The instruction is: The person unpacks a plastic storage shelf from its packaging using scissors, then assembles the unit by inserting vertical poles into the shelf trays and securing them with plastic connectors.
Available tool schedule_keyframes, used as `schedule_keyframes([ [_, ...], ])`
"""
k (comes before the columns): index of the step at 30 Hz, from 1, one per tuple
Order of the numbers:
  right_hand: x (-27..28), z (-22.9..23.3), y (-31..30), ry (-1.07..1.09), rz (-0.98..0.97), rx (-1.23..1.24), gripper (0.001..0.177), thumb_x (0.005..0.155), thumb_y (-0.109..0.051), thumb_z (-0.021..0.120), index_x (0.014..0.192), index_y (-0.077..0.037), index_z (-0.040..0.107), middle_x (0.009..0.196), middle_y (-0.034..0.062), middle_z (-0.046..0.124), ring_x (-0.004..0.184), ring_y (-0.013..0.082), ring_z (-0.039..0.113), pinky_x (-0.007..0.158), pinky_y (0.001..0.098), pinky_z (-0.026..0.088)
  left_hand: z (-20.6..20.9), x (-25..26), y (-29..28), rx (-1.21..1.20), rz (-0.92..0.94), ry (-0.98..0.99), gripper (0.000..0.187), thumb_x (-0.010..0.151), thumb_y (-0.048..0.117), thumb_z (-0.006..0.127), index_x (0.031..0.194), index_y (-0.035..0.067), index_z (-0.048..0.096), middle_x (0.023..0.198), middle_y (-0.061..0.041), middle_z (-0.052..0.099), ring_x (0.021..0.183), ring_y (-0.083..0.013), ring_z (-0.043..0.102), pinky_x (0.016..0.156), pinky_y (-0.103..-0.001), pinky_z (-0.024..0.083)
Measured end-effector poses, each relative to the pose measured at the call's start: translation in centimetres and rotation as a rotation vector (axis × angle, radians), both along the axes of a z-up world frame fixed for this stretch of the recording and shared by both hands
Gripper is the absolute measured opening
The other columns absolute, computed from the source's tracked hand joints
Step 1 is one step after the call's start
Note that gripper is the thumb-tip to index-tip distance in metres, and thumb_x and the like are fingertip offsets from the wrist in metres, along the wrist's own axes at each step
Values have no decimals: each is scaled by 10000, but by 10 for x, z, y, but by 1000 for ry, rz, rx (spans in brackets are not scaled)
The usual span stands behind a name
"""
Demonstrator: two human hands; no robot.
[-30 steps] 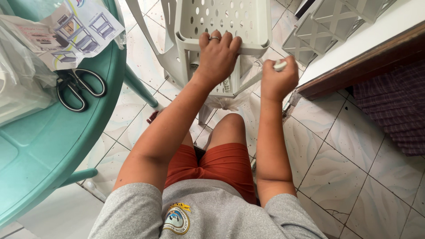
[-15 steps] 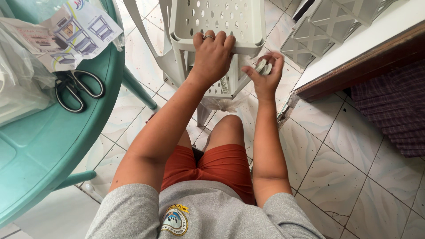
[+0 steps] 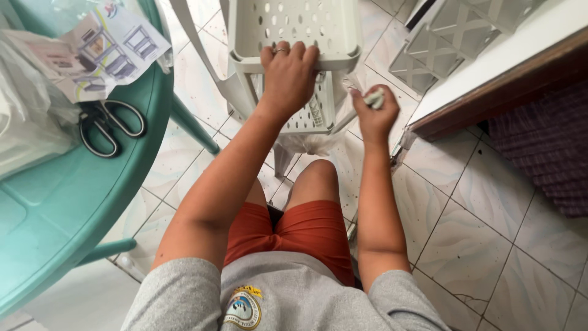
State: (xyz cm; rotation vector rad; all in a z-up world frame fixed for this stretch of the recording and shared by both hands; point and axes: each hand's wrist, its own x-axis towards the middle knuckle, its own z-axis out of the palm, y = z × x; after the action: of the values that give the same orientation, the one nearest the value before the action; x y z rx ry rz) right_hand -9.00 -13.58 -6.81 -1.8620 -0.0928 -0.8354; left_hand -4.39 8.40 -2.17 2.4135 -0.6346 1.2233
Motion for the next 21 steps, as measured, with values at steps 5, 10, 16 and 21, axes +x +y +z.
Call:
schedule_keyframes([
  [5, -19, 3, -16, -98, 154, 39, 271, 914, -1, 845, 902, -33, 576, 871, 5, 612, 777, 94, 573, 708, 252, 489, -9, -5, -5, 26, -35, 81, 250, 844, 189, 751, 1051, 137, 620, 921, -59, 603, 905, -329, 591, 850, -506, 332],
  [10, -8, 0, -9, 98, 101, 65, 265, 865, -21, 872, 861, -39, 607, 790, -8, 604, 710, 71, 545, 642, 230, 466, -5, -3, -9, 21, -39, 75, 248, 849, 186, 750, 1051, 132, 617, 916, -59, 600, 897, -323, 584, 852, -512, 333],
  [16, -14, -3, -8, 11, 101, -31, 254, 862, -7, 863, 868, -31, 610, 827, 2, 628, 756, 83, 576, 707, 236, 495, -7, -3, -14, 15, -37, 71, 241, 840, 171, 744, 1035, 127, 609, 909, -61, 594, 888, -315, 582, 857, -509, 332],
  [21, -17, 3, -15, 34, 128, 33, 242, 874, -5, 843, 874, -33, 603, 818, -5, 626, 742, 80, 581, 708, 237, 497, -11, -1, -19, 35, -36, 56, 239, 830, 135, 724, 1035, 125, 601, 899, -64, 583, 891, -316, 581, 860, -502, 332],
])
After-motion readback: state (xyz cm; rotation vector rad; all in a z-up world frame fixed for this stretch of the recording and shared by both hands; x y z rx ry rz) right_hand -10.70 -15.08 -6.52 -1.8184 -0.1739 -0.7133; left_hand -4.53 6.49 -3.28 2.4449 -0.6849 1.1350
